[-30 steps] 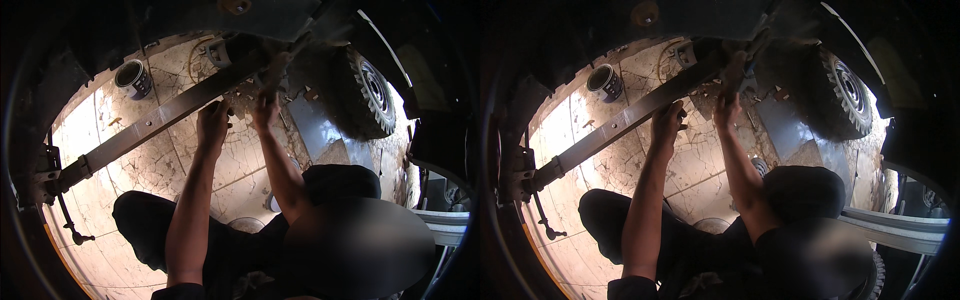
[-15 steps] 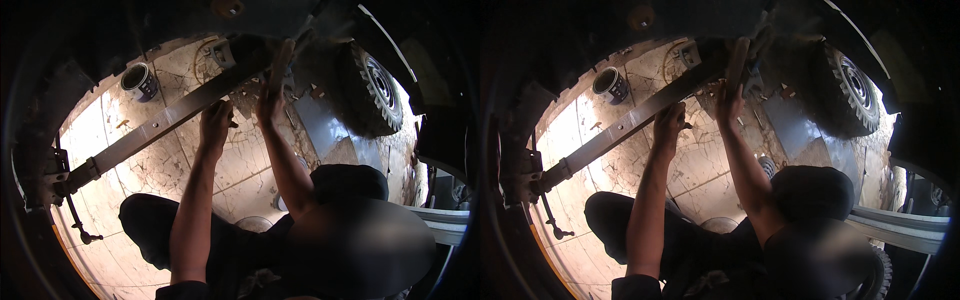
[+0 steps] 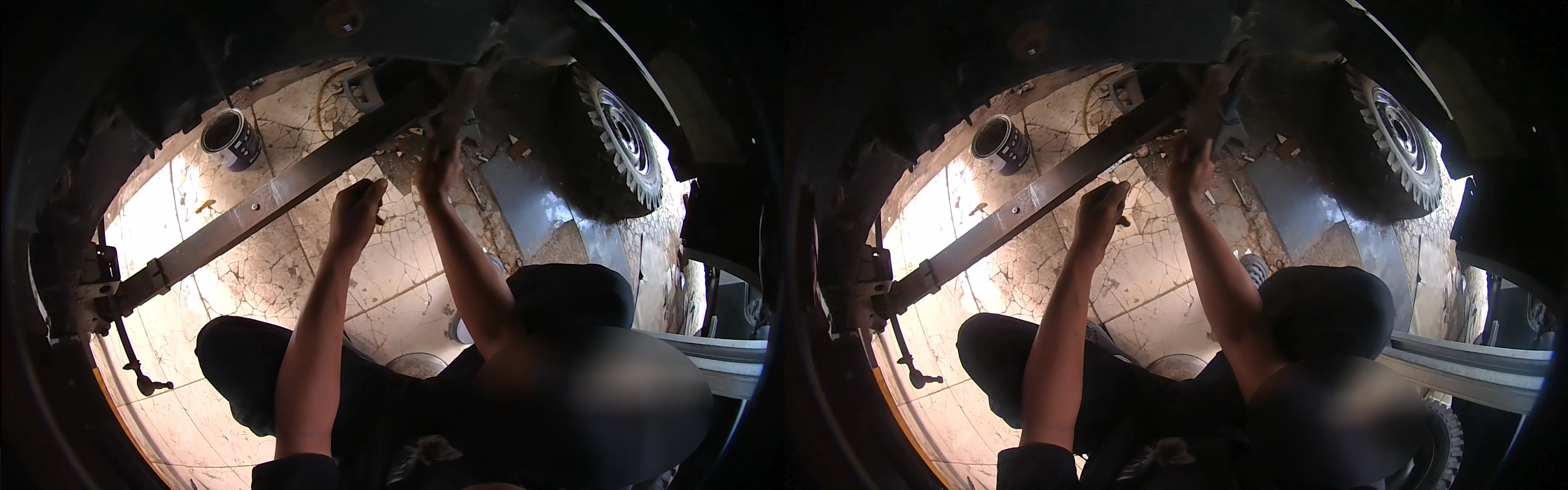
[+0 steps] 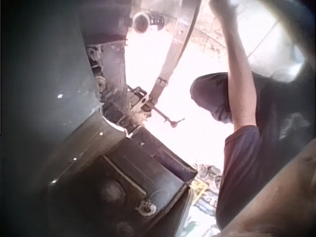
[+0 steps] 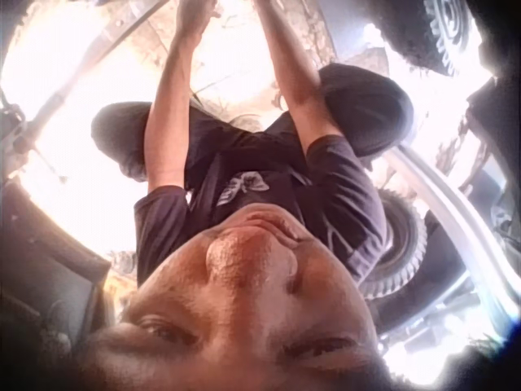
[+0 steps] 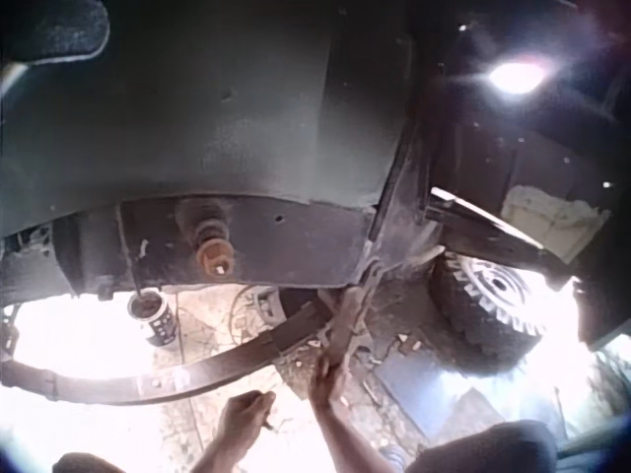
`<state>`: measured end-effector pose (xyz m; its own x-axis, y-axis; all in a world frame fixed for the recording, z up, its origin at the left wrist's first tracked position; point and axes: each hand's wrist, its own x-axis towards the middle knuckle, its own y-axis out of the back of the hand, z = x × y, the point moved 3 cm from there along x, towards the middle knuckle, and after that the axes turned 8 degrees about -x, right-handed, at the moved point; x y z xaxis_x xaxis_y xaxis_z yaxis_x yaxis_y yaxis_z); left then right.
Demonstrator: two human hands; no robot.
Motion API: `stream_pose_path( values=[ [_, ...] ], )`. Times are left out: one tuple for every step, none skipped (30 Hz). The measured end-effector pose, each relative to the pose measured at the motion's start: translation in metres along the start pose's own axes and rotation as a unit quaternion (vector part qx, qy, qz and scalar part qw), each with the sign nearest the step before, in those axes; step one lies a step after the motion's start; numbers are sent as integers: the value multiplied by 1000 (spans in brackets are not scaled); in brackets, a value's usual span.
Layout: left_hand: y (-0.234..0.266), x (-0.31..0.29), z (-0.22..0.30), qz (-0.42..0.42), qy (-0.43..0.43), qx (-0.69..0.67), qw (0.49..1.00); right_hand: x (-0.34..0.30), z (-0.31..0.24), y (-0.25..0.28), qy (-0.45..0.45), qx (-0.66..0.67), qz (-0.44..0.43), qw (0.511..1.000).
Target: The person scrubs the undercarriage of a vehicle using a brush and a cleaning solution. They work on the metal frame and suspension components, applying the solution and scrubbing to remove dirt and grime.
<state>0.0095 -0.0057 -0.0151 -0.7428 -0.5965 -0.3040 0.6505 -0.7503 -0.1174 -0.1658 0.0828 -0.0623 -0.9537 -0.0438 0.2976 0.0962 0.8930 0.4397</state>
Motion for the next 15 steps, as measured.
stream_pose_path(
  values=[
    [-5, 2, 0, -7, 4, 12, 1000, -3, 7, -2, 68, 56, 11, 996],
    [-5, 2, -1, 3, 2, 22, 1000, -12, 17, -3, 21, 26, -19, 999],
    [-3, 1, -2, 7, 5, 26, 1000, -23, 27, -4, -25, -2, -50, 998],
    [-1, 0, -4, 12, 7, 31, 999, -26, 33, -6, -29, -22, -50, 998],
    [3, 1, -6, 17, 12, 37, 999, -27, 29, -9, -20, -12, -32, 999],
    [4, 3, -7, 16, 0, 27, 999, -28, 25, -11, -12, -3, -14, 1000],
    [6, 5, -9, 20, -2, 16, 1000, -28, 22, -12, -4, 7, 5, 1000],
    [9, 3, -8, 22, 1, 7, 1000, -27, 21, -11, -27, 46, 3, 999],
    [14, 0, -6, 31, 3, -1, 1000, -20, 11, -12, -50, 88, -4, 995],
    [18, -2, -3, 38, 3, 0, 999, -12, 2, -13, -74, 129, -10, 989],
    [17, -3, -1, 41, 6, 1, 999, -5, 0, -14, -99, 168, -14, 981],
    [13, -3, 0, 37, 6, 2, 999, 4, 7, -16, -80, 123, -4, 989],
    [11, -4, 0, 38, 13, 6, 999, -1, 13, -16, -11, 88, 13, 996],
    [2, 0, 1, 29, 17, 8, 999, 1, 30, -15, 61, 46, 40, 996],
    [6, 1, -1, 35, 20, 12, 999, -7, 23, -19, 133, 13, 53, 990]
  ],
)
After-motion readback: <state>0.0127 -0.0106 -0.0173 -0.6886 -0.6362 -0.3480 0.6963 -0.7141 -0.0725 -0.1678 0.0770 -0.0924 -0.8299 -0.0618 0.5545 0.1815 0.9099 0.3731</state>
